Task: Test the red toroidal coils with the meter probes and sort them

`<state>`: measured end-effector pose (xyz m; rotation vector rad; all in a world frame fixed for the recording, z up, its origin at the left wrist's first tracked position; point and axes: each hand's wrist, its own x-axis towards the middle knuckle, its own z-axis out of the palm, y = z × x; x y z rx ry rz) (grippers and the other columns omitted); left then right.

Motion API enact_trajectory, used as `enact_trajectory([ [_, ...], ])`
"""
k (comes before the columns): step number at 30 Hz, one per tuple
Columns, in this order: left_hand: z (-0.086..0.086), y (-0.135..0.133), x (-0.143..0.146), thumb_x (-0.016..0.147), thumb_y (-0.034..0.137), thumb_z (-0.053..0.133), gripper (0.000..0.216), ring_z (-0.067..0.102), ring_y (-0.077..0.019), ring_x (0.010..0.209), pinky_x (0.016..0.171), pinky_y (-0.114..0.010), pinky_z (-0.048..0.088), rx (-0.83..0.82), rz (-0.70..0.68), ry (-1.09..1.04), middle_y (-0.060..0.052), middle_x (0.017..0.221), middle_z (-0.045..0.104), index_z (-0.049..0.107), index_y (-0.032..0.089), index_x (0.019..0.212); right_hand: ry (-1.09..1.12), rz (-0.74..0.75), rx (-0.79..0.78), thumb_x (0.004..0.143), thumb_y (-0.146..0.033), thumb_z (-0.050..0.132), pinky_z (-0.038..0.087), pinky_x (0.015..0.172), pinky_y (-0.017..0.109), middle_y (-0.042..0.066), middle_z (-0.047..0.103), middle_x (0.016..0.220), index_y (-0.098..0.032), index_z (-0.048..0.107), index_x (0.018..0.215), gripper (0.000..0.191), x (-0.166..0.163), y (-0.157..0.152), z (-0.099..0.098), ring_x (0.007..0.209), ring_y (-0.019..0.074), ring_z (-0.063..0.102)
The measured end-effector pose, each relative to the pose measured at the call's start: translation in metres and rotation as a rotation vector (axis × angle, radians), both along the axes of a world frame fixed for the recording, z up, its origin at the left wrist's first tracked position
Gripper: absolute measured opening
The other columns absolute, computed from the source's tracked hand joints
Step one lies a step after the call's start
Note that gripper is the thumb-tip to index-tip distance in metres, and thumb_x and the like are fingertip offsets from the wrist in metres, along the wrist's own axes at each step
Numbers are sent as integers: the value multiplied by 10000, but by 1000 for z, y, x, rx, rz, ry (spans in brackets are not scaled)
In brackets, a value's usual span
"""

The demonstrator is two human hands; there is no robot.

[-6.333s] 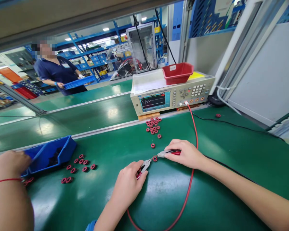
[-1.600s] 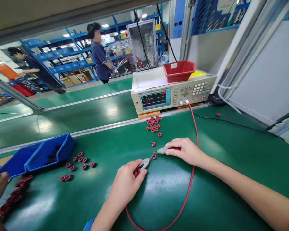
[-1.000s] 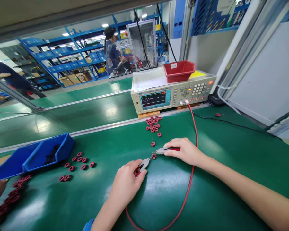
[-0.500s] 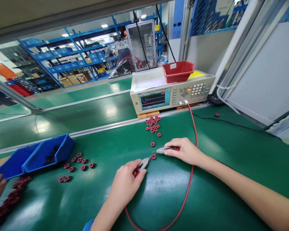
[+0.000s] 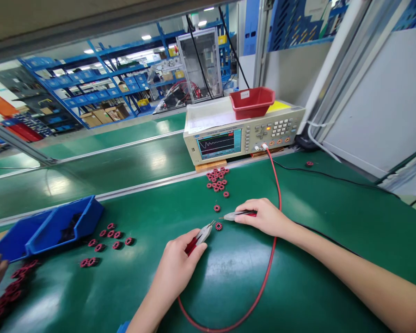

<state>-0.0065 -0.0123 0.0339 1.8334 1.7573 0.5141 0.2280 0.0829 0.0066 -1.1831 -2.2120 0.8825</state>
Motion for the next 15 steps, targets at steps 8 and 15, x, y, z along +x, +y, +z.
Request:
enact_trajectory([
  [8, -3, 1, 1, 838, 334, 504, 274, 626, -213, 835, 722, -268, 435, -8, 2, -13, -18, 963, 700, 631, 206, 1044, 5, -2, -1, 782, -373, 609, 447, 709, 264, 8, 705, 854, -238, 718, 869, 195, 0, -1, 1, 787, 185, 625],
  [15, -3, 1, 1, 835, 359, 511, 294, 624, -201, 793, 702, -265, 443, 2, 2, -22, -19, 928, 701, 633, 189, 1040, -11, -6, 13, 785, -370, 613, 444, 704, 258, 2, 703, 854, -236, 716, 880, 194, 1, -1, 0, 787, 179, 619],
])
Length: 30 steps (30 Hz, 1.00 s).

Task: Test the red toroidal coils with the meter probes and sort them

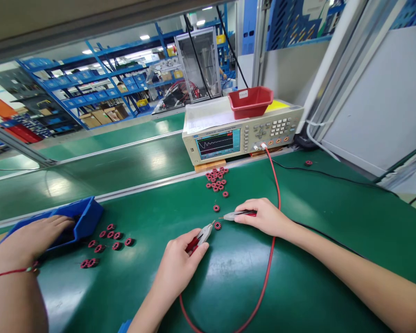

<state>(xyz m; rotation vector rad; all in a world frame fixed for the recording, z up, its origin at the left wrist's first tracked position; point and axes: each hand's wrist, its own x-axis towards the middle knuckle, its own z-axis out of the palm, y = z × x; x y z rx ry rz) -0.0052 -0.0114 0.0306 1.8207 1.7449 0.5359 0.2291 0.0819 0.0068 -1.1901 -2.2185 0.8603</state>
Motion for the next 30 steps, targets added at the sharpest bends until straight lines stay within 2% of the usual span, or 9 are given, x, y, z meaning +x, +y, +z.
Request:
enact_trajectory([
  [8, -4, 0, -5, 819, 343, 532, 294, 632, -213, 863, 754, -278, 460, 29, 12, -32, -38, 1005, 696, 637, 190, 1047, 11, -28, -3, 794, -387, 600, 445, 712, 266, 4, 702, 891, -240, 711, 888, 207, 1, -1, -4, 815, 186, 622],
  [17, 1, 0, -4, 805, 349, 545, 304, 630, -217, 819, 725, -271, 460, -29, 50, -96, -36, 941, 706, 650, 179, 1034, 25, -19, 0, 803, -388, 590, 453, 721, 274, 0, 703, 884, -247, 712, 889, 205, 2, -1, -5, 805, 182, 626],
  [30, -6, 3, -6, 813, 351, 538, 282, 609, -208, 802, 715, -276, 461, -58, 14, -203, -29, 910, 694, 653, 184, 1009, 41, -12, 37, 841, -372, 556, 445, 698, 263, -5, 694, 867, -261, 712, 897, 199, 1, -3, 1, 783, 169, 617],
])
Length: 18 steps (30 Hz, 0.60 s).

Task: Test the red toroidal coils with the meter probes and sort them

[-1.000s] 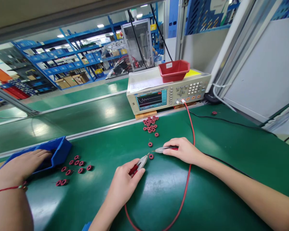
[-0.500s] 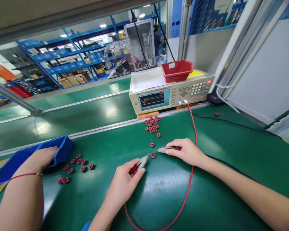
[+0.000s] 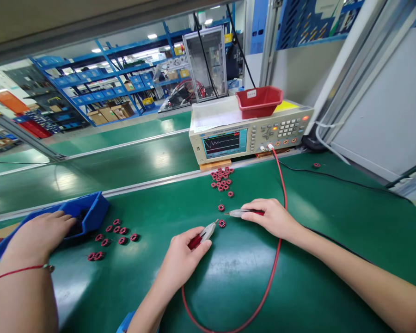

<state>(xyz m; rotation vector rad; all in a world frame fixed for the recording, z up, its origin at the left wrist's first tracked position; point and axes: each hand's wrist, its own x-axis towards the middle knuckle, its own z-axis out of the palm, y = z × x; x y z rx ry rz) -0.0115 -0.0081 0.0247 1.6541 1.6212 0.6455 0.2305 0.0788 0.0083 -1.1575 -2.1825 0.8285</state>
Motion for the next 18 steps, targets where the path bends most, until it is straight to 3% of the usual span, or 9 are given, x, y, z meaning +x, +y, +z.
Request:
enact_trajectory([
  [18, 6, -1, 3, 805, 324, 529, 258, 595, -185, 727, 663, -250, 447, 24, -7, 27, -10, 828, 691, 670, 185, 971, -86, 19, 100, 813, -383, 597, 461, 723, 262, 0, 687, 882, -267, 707, 928, 197, -5, -6, 2, 807, 172, 617],
])
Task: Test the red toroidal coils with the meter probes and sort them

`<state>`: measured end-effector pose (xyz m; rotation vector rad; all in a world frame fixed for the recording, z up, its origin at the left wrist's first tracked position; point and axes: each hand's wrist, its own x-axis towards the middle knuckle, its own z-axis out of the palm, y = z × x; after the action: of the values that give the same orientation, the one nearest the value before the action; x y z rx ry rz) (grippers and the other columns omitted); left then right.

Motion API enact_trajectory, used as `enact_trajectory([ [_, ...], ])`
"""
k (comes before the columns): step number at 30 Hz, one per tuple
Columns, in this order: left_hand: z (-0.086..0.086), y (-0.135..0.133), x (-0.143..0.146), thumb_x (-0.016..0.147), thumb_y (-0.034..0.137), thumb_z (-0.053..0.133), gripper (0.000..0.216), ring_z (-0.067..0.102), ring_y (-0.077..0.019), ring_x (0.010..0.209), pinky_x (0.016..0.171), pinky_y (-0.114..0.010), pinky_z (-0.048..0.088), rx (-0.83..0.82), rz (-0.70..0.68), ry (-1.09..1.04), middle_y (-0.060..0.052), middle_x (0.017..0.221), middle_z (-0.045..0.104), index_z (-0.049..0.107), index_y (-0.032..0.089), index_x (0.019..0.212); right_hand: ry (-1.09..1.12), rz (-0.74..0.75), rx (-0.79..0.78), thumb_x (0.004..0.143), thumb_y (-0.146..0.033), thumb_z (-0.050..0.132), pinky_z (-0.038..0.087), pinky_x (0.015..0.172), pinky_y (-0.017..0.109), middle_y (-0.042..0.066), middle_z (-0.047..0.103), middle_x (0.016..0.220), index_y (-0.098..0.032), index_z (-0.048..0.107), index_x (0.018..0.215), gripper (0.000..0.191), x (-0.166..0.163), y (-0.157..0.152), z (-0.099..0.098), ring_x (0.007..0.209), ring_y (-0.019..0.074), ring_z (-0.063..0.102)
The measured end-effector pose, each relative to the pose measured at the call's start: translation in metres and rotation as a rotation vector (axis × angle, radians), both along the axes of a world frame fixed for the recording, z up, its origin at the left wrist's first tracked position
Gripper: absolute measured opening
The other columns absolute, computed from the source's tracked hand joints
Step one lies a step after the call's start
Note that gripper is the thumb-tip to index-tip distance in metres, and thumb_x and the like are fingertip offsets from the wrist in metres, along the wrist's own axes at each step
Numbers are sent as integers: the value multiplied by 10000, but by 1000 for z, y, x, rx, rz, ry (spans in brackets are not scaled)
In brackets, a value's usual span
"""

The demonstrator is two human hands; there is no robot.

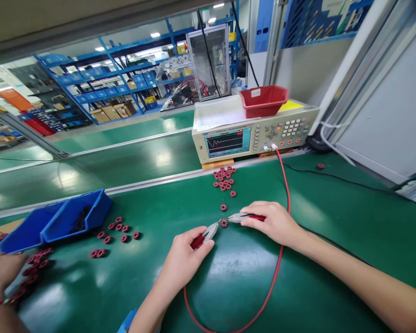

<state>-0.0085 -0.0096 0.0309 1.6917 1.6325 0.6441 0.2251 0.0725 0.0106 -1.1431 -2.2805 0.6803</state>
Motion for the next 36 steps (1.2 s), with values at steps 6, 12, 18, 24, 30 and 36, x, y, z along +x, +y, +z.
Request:
enact_trajectory([
  [6, -1, 0, 0, 812, 339, 521, 271, 594, -193, 748, 684, -265, 452, -13, -1, -7, -29, 851, 687, 661, 172, 973, -6, 3, 6, 814, -407, 587, 458, 707, 262, 2, 687, 886, -272, 705, 925, 211, 0, 0, -1, 800, 173, 618],
  [12, -1, 0, 0, 818, 338, 512, 266, 596, -194, 757, 698, -274, 454, -15, -8, 4, -28, 854, 685, 657, 174, 969, -7, 8, -2, 819, -403, 580, 465, 724, 272, 0, 688, 899, -276, 704, 934, 211, 0, 1, 0, 811, 174, 619],
  [18, -2, -1, -1, 810, 339, 515, 269, 602, -198, 770, 705, -276, 462, -13, 4, -12, -28, 854, 683, 659, 174, 967, 35, -38, -1, 823, -404, 577, 482, 732, 274, 6, 695, 911, -267, 711, 936, 222, 0, 1, -1, 819, 180, 628],
  [24, -1, 0, 0, 810, 333, 520, 258, 599, -192, 759, 691, -263, 451, -8, 2, -5, -20, 855, 688, 661, 181, 965, 25, -89, 0, 815, -384, 593, 484, 755, 286, 0, 697, 920, -264, 713, 926, 203, -2, 3, -2, 828, 187, 630],
  [30, -1, 0, 1, 811, 330, 517, 250, 593, -185, 732, 670, -253, 445, 4, 2, 8, -15, 833, 686, 671, 180, 941, 2, -83, -7, 808, -406, 593, 486, 739, 283, -2, 699, 910, -278, 715, 912, 205, -4, 3, -2, 835, 191, 632],
  [36, -2, 0, -1, 812, 341, 519, 259, 594, -189, 734, 679, -261, 451, 8, -4, 10, -16, 831, 685, 670, 184, 952, -26, -101, -5, 807, -431, 581, 484, 741, 299, 3, 698, 907, -279, 713, 909, 226, -3, 4, -4, 823, 200, 632],
])
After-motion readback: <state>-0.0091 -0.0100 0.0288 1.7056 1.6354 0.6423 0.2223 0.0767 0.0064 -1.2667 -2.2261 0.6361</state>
